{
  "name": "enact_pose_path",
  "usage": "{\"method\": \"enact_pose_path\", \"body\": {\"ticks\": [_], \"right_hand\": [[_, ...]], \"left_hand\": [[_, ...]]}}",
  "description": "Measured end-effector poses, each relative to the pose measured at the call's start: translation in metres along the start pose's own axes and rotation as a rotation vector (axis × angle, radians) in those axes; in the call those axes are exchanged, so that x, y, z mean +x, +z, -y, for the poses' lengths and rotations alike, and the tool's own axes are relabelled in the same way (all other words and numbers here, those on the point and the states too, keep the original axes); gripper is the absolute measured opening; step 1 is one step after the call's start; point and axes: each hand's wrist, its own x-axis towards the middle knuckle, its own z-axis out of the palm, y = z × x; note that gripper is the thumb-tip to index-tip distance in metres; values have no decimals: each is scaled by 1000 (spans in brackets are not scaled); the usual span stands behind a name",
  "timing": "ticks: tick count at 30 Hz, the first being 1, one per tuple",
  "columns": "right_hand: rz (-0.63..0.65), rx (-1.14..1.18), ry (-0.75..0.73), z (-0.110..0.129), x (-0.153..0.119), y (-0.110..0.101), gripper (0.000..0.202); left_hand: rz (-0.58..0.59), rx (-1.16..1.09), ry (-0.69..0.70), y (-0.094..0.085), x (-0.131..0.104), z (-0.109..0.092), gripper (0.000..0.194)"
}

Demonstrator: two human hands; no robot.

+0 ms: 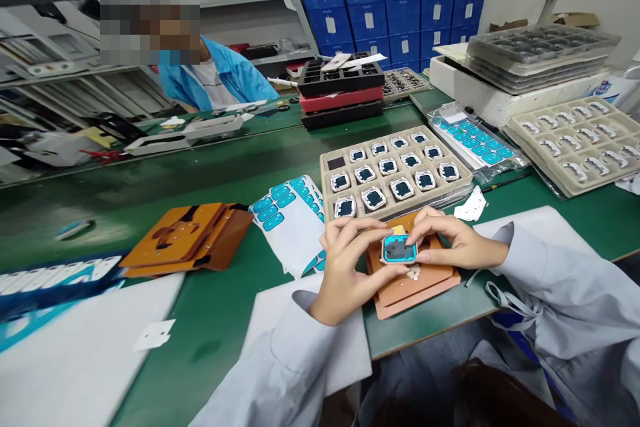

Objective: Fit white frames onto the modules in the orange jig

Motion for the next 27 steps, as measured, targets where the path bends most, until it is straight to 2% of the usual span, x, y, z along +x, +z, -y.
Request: {"method": "enact_pose_path", "body": {"ticks": [4,7,10,12,14,15,17,19,21,23,24,27], "right_hand": [[62,-35,-23,0,-1,-1,34],[-13,-37,-68,1,0,-13,31],[-230,-65,-12,3,1,-41,21],[-442,-53,92,1,1,-64,21],[-661,-11,194,-5,0,-82,24],[-739,12,239,-10,-1,-88,25],[-803,40,308,-22,-1,-93,26],[-786,8,338,-35,-1,-92,24],[-766,-141,330,-44,-2,-90,23],[-765,-329,310,-50,-3,-91,21],[-769,-396,304,-52,-4,-92,21],[-775,-454,288,-57,-7,-99,21]], "left_hand": [[-12,-310,-63,-3,2,1,35],[-103,-618,-193,-7,4,5,32],[-254,-749,-334,-16,8,16,40],[-364,-700,-453,-23,15,25,44],[-416,-553,-598,-31,25,32,48],[-406,-444,-659,-34,32,35,52],[-334,-161,-728,-40,49,41,62],[-225,154,-733,-42,70,48,67],[-55,413,-756,-40,93,59,56],[133,571,-809,-33,113,71,41],[197,613,-823,-28,121,78,40],[262,654,-826,-12,136,95,44]]}}
